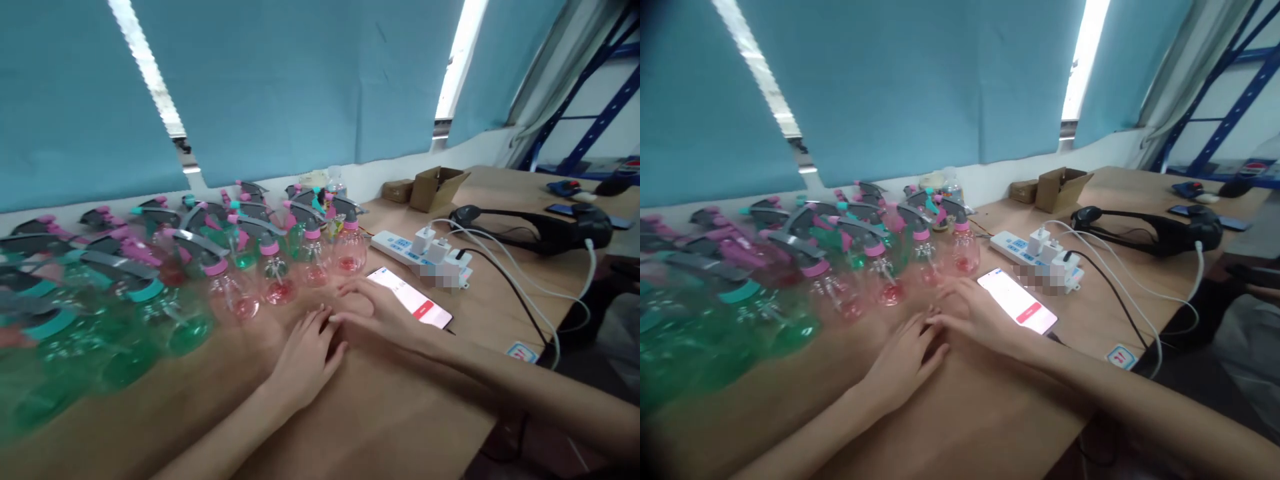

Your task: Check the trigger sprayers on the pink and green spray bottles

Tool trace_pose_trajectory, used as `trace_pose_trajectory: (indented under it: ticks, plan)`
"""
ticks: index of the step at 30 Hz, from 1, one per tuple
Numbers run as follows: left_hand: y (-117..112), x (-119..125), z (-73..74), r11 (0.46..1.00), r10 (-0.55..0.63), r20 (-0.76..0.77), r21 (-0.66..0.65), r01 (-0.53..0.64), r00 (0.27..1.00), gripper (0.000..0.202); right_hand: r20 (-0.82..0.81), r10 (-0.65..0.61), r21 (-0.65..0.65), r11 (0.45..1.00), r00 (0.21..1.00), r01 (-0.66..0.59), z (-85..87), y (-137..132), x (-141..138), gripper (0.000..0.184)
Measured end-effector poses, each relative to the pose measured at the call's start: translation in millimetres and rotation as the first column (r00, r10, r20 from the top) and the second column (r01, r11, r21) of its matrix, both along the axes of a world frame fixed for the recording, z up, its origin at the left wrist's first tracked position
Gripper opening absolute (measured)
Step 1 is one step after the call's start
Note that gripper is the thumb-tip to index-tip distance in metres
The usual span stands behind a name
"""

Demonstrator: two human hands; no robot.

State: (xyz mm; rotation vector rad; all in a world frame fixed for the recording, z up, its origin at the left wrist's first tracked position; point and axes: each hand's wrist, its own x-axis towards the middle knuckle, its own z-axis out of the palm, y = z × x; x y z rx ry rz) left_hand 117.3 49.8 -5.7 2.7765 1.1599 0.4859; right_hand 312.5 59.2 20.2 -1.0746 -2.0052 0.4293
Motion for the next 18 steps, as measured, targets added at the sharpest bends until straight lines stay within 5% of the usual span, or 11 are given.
trace_pose_trajectory:
  ticks: [10,18]
  plan:
    - [-102,-141,12.6,0.975,0.221,-0.025,-0.012,-0.221,0.975,0.032,0.048,0.484,-0.068,0.874,0.874,-0.481,-12.7,-21,-159,0.024]
    - [-181,-269,24.7,0.876,0.482,0.100,-0.027,-0.482,0.871,0.031,0.014,0.648,-0.008,0.762,0.761,-0.648,-7.2,-57,-291,0.023]
